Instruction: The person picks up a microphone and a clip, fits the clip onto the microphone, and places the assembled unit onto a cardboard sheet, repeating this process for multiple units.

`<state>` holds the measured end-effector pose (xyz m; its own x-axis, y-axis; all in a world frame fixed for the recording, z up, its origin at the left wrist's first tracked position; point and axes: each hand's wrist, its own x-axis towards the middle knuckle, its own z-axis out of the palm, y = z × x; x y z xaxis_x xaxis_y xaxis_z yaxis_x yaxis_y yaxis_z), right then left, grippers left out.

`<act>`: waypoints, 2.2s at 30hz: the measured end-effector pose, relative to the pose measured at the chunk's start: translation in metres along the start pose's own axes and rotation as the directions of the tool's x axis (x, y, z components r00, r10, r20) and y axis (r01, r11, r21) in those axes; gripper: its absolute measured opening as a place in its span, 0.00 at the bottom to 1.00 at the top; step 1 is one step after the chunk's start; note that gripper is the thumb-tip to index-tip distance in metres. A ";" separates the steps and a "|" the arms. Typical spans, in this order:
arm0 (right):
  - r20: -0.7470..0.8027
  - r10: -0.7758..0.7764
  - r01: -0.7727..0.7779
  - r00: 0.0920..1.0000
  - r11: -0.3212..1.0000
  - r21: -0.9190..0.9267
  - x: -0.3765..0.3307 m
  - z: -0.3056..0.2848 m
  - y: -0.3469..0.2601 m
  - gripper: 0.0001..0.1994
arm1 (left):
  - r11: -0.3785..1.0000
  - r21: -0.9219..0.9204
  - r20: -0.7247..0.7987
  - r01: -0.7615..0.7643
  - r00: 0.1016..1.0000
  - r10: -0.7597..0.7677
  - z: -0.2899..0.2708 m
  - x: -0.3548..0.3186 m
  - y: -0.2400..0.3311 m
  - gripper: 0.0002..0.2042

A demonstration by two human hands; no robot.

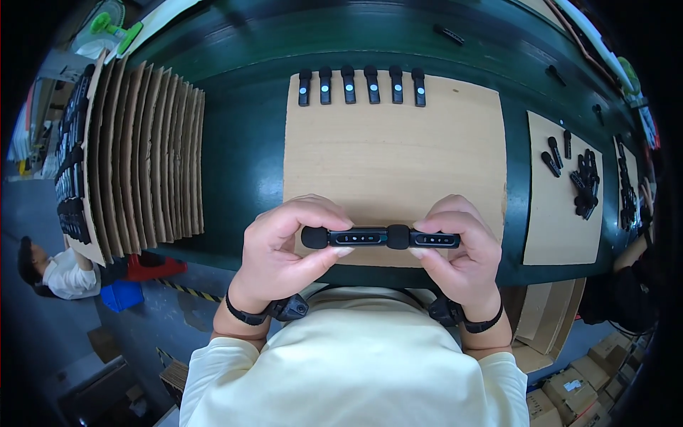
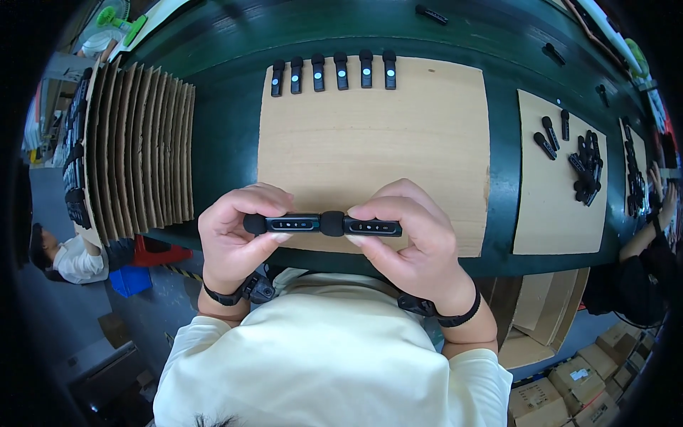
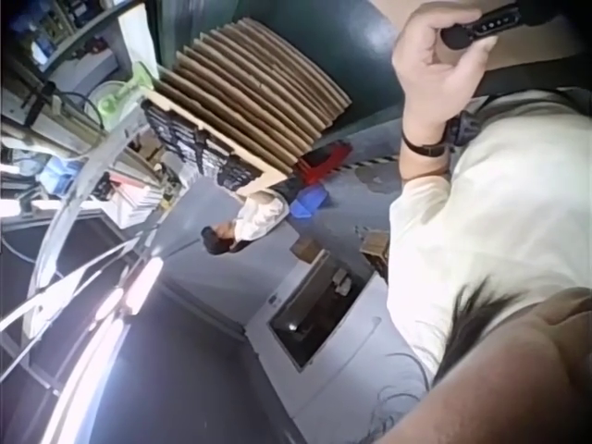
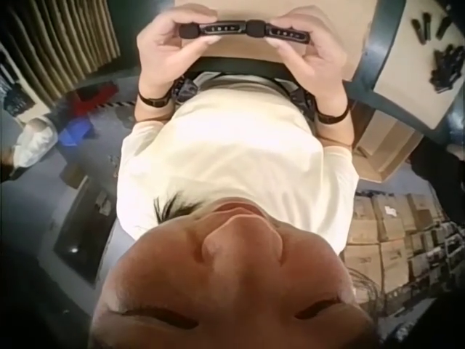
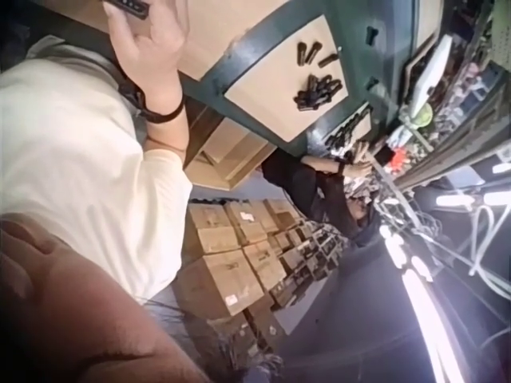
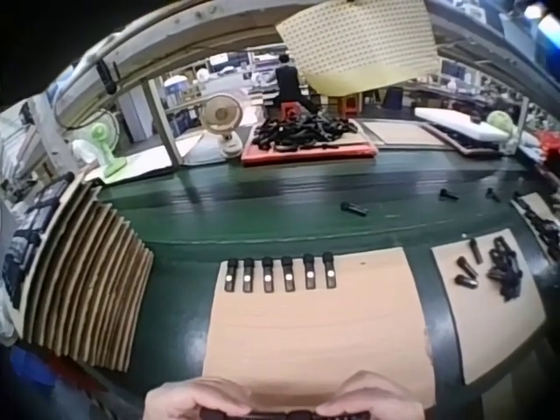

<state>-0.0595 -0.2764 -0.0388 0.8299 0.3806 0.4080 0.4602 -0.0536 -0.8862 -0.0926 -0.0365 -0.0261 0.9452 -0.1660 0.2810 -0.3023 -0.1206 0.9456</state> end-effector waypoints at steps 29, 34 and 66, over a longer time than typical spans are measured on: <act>0.072 -0.182 0.194 0.981 0.954 -0.230 0.013 0.012 -0.008 0.24 | 0.984 0.095 0.081 -0.152 0.986 0.145 0.013 0.019 -0.009 0.12; 0.056 -0.212 0.219 0.976 0.951 -0.220 0.012 0.009 -0.005 0.24 | 0.980 0.092 0.088 -0.178 0.981 0.171 0.018 0.021 -0.011 0.13; 0.437 -0.094 0.396 0.894 0.620 -0.677 0.116 -0.097 0.092 0.10 | 0.773 0.539 0.348 -0.336 0.924 0.160 -0.005 0.132 0.007 0.11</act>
<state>0.1102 -0.3267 -0.0518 0.5611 0.7491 0.3521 0.8277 -0.5075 -0.2393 0.0307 -0.0542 0.0187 0.7823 -0.5129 0.3535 -0.6176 -0.5646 0.5475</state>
